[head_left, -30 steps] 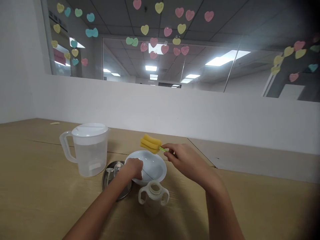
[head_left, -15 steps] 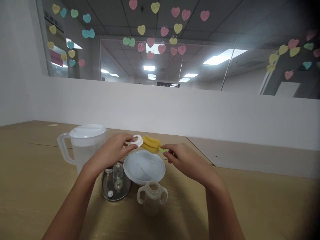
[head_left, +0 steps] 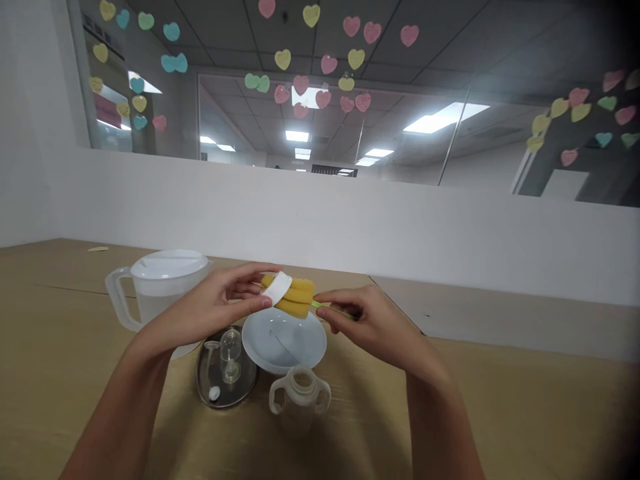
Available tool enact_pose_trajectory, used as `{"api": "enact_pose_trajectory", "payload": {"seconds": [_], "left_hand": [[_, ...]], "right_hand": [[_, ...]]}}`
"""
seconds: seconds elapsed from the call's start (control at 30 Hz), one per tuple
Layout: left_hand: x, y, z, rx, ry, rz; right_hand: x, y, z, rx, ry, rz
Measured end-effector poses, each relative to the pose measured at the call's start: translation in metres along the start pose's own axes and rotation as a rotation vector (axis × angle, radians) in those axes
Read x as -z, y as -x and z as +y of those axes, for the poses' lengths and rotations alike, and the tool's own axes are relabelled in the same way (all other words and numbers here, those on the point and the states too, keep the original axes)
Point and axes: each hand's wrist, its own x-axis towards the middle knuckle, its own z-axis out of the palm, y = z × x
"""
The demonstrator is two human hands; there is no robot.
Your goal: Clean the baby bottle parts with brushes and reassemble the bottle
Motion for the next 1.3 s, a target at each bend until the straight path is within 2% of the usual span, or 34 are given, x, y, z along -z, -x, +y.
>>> {"api": "enact_pose_trajectory", "payload": {"seconds": [0.23, 0.33, 0.47, 0.63, 0.77, 0.9, 1.0, 1.07, 1.17, 1.3], "left_hand": [[0.001, 0.001, 0.000, 0.017, 0.145, -0.156], [0.004, 0.003, 0.001, -0.006, 0.152, -0.169], [0.005, 0.004, 0.001, -0.003, 0.084, -0.161], [0.004, 0.002, -0.001, -0.023, 0.004, -0.112], [0.014, 0.004, -0.009, -0.042, -0.084, -0.051], [0.032, 0.012, -0.024, 0.047, -0.259, 0.008], [0.043, 0.016, -0.035, 0.164, -0.490, 0.137], [0.045, 0.016, -0.040, 0.221, -0.621, 0.173], [0.037, 0.011, -0.045, 0.277, -0.713, 0.069], [0.015, -0.004, -0.050, 0.446, -0.755, -0.141]], "right_hand": [[-0.004, -0.004, 0.003, 0.027, -0.122, -0.003], [-0.008, -0.008, 0.003, 0.050, -0.185, -0.020], [-0.015, -0.014, 0.002, 0.053, -0.121, -0.003], [-0.021, -0.018, 0.001, 0.069, -0.074, 0.010], [-0.026, -0.018, -0.002, 0.083, -0.007, 0.014], [-0.025, -0.014, -0.003, 0.043, 0.137, -0.024], [-0.018, -0.007, -0.001, -0.078, 0.292, 0.067], [-0.011, -0.002, 0.001, -0.135, 0.341, 0.146], [-0.002, 0.006, 0.002, -0.124, 0.338, 0.221], [0.002, 0.014, -0.003, -0.115, 0.322, 0.297]]}}
